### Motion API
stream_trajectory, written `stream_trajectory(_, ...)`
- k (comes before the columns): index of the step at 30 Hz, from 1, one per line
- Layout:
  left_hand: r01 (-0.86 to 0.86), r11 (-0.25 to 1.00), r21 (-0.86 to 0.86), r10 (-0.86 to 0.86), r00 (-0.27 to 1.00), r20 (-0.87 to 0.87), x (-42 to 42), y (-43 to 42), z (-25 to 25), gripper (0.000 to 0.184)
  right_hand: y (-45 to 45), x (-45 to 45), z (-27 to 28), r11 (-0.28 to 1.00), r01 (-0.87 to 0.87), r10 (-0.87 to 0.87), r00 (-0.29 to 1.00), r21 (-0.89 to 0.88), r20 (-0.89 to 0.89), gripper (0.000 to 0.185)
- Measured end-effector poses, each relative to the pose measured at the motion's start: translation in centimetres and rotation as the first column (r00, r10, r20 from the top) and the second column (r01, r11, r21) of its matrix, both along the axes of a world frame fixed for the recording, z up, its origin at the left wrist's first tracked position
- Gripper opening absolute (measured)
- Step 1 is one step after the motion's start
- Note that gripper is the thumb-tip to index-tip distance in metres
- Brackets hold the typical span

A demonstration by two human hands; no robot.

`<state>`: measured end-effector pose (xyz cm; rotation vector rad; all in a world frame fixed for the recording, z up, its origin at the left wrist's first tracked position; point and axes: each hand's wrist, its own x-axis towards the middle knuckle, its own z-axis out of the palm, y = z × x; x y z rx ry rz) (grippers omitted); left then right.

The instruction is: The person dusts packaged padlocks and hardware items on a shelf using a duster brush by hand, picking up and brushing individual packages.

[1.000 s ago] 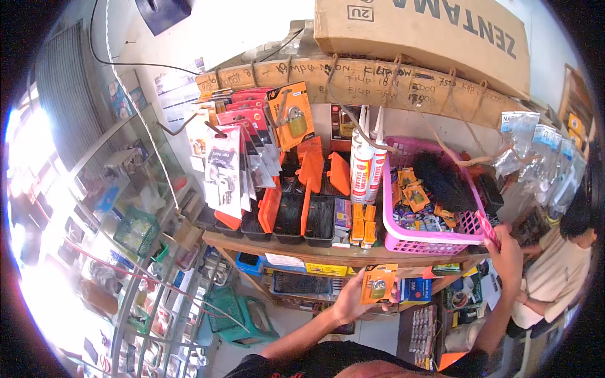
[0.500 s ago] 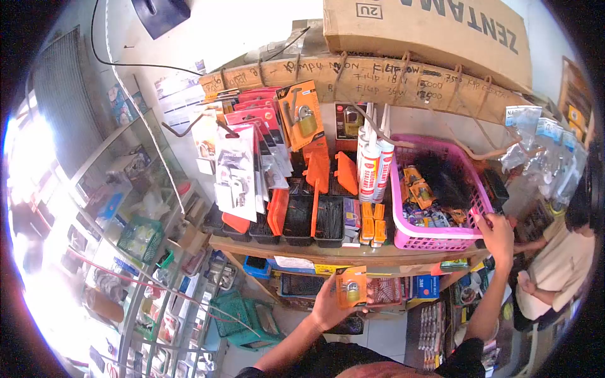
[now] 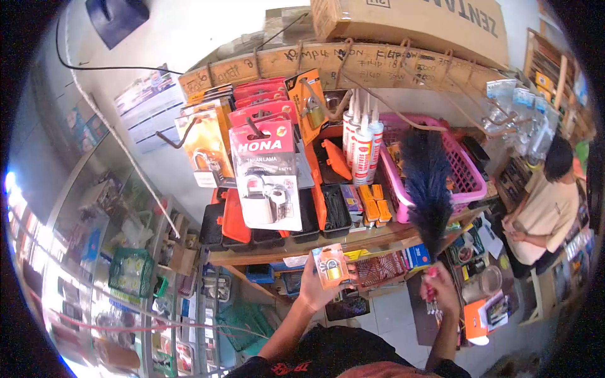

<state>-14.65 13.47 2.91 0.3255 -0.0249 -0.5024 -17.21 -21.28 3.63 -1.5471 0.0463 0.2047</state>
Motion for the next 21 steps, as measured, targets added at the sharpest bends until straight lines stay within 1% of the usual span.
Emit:
stream_trajectory(1,0.004,0.999,0.044,-0.003,1.0,-0.023,0.3,0.3,0.0,0.083,1.6,-0.7,0.2,0.999,-0.035,0.035,0.999,0.004,-0.015,0.023)
stream_trajectory(2,0.013,0.999,0.042,-0.012,1.0,-0.024,0.6,0.5,0.2,0.082,2.8,-1.1,0.4,0.997,-0.073,0.073,0.997,0.007,-0.029,0.024)
stream_trajectory(3,0.018,0.999,0.04,-0.017,1.0,-0.025,1.0,0.9,0.5,0.082,3.0,-1.2,-1.5,0.997,-0.077,0.077,0.996,0.016,-0.038,0.03)
stream_trajectory(5,0.023,1.0,0.007,-0.023,1.0,-0.009,1.7,1.2,1.0,0.082,4.6,-1.0,-4.7,0.995,-0.011,0.006,0.998,0.103,0.056,0.03)
stream_trajectory(6,0.012,0.999,0.031,-0.012,1.0,-0.005,1.9,1.3,1.4,0.082,5.7,-1.2,-5.3,0.989,0.013,-0.028,0.995,0.15,0.1,0.03)
stream_trajectory(7,0.0,0.998,0.057,0.0,1.0,-0.003,2.0,1.4,2.1,0.083,7.4,-1.5,-5.0,0.977,0.093,-0.116,0.987,0.191,0.109,0.022)
stream_trajectory(8,-0.015,0.996,0.083,0.015,1.0,0.001,2.0,1.6,2.7,0.083,8.6,-1.8,-4.2,0.961,0.123,-0.142,0.988,0.248,0.062,0.02)
stream_trajectory(9,-0.011,0.993,0.114,0.004,0.998,0.059,2.2,1.9,3.2,0.083,9.6,-2.3,-3.2,0.941,0.151,-0.163,0.986,0.303,0.016,0.018)
stream_trajectory(10,-0.022,0.993,0.119,0.01,0.995,0.102,2.3,2.3,3.8,0.079,10.3,-2.5,-2.6,0.917,0.178,-0.179,0.983,0.356,-0.032,0.017)
stream_trajectory(11,-0.036,0.992,0.124,0.018,0.989,0.146,2.4,2.5,4.8,0.076,10.8,-2.5,-2.9,0.9,0.173,-0.182,0.983,0.4,-0.017,0.02)
stream_trajectory(12,-0.052,0.99,0.129,0.027,0.981,0.191,2.6,2.8,5.6,0.072,11.5,-2.5,-3.6,0.911,0.194,-0.205,0.979,0.364,-0.01,0.019)
stream_trajectory(13,-0.044,0.991,0.123,0.01,0.964,0.267,3.0,3.1,6.0,0.071,12.3,-2.6,-4.6,0.92,0.215,-0.227,0.974,0.328,-0.001,0.021)
stream_trajectory(14,-0.069,0.99,0.123,0.028,0.951,0.309,3.3,3.4,6.3,0.072,12.9,-2.7,-5.4,0.927,0.237,-0.25,0.968,0.29,0.009,0.024)
stream_trajectory(15,-0.094,0.988,0.121,0.046,0.936,0.35,3.5,3.6,6.8,0.072,13.3,-2.8,-5.6,0.962,0.154,-0.161,0.987,0.227,0.013,0.024)
stream_trajectory(16,-0.121,0.986,0.118,0.066,0.919,0.389,3.6,3.7,7.4,0.072,13.8,-2.8,-5.7,0.965,0.142,-0.157,0.986,0.222,0.053,0.022)
stream_trajectory(17,-0.226,0.968,0.107,0.168,0.906,0.387,3.6,3.2,8.3,0.076,14.9,-2.8,-6.0,0.967,0.129,-0.152,0.984,0.218,0.092,0.02)
stream_trajectory(18,-0.223,0.966,0.132,0.158,0.911,0.382,3.7,3.1,8.5,0.076,15.9,-2.9,-6.2,0.969,0.119,-0.15,0.98,0.217,0.13,0.019)
stream_trajectory(19,-0.218,0.963,0.157,0.145,0.915,0.377,3.9,2.9,8.6,0.076,16.5,-2.8,-6.9,0.959,0.087,-0.133,0.979,0.268,0.156,0.022)
stream_trajectory(20,-0.208,0.961,0.183,0.129,0.921,0.368,4.0,2.8,8.6,0.075,16.8,-2.9,-7.6,0.973,0.082,-0.118,0.98,0.217,0.159,0.021)
stream_trajectory(21,-0.193,0.962,0.191,0.099,0.905,0.413,4.5,2.8,8.2,0.068,17.0,-3.2,-8.1,0.983,0.078,-0.104,0.982,0.164,0.16,0.019)
